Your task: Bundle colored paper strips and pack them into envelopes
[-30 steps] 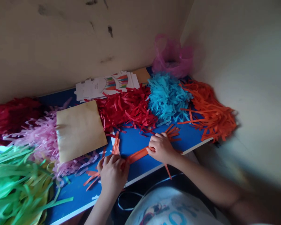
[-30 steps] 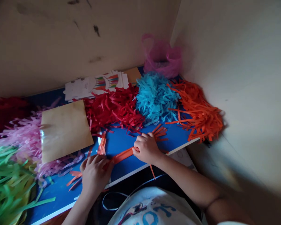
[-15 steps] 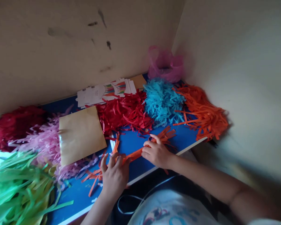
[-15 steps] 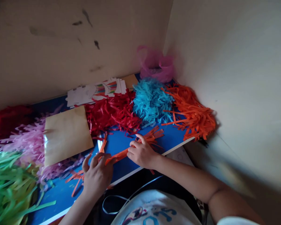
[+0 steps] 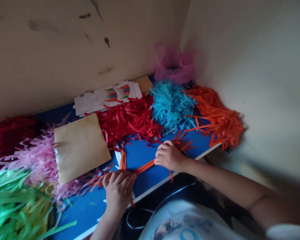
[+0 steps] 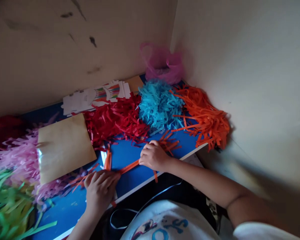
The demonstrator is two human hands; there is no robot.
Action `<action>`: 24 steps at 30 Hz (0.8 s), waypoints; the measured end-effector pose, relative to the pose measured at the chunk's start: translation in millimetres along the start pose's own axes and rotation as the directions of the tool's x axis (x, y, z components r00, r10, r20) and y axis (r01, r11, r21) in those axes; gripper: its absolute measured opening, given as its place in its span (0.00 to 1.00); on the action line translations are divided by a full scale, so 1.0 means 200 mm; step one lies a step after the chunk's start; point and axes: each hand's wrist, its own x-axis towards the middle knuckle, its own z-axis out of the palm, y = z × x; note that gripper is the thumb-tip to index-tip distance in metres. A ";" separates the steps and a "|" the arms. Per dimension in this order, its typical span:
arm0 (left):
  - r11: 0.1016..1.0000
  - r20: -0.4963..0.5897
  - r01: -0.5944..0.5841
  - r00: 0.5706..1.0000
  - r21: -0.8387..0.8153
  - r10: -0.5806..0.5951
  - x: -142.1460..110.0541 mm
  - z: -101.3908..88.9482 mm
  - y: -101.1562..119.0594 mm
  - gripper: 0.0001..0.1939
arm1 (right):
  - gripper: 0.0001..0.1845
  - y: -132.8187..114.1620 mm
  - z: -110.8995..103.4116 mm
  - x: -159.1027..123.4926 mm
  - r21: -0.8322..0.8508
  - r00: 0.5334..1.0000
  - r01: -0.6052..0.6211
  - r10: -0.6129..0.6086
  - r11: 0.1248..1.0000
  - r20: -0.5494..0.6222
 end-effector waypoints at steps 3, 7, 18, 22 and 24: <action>0.996 0.010 0.053 0.999 -0.070 -0.052 -0.01 0.01 -0.03 0.06 | 0.13 0.03 -0.01 0.00 0.062 0.994 -0.109 0.107 0.992 0.032; 0.996 -0.022 0.092 0.996 0.004 -0.092 0.03 0.01 0.00 0.08 | 0.10 0.00 -0.04 0.04 0.036 0.982 -0.167 0.163 0.985 0.099; 0.960 0.041 -0.074 0.997 0.269 0.065 0.06 -0.02 0.08 0.11 | 0.04 -0.05 -0.08 0.09 -0.149 0.994 0.046 -0.030 0.988 0.106; 0.958 0.052 -0.163 0.987 0.234 0.155 0.06 -0.03 0.10 0.13 | 0.11 -0.03 -0.07 0.07 -0.252 0.956 0.293 -0.276 0.922 0.100; 0.964 0.019 -0.148 0.989 0.219 0.148 0.08 -0.02 0.11 0.10 | 0.14 -0.02 -0.06 0.07 -0.279 0.950 0.312 -0.295 0.908 0.103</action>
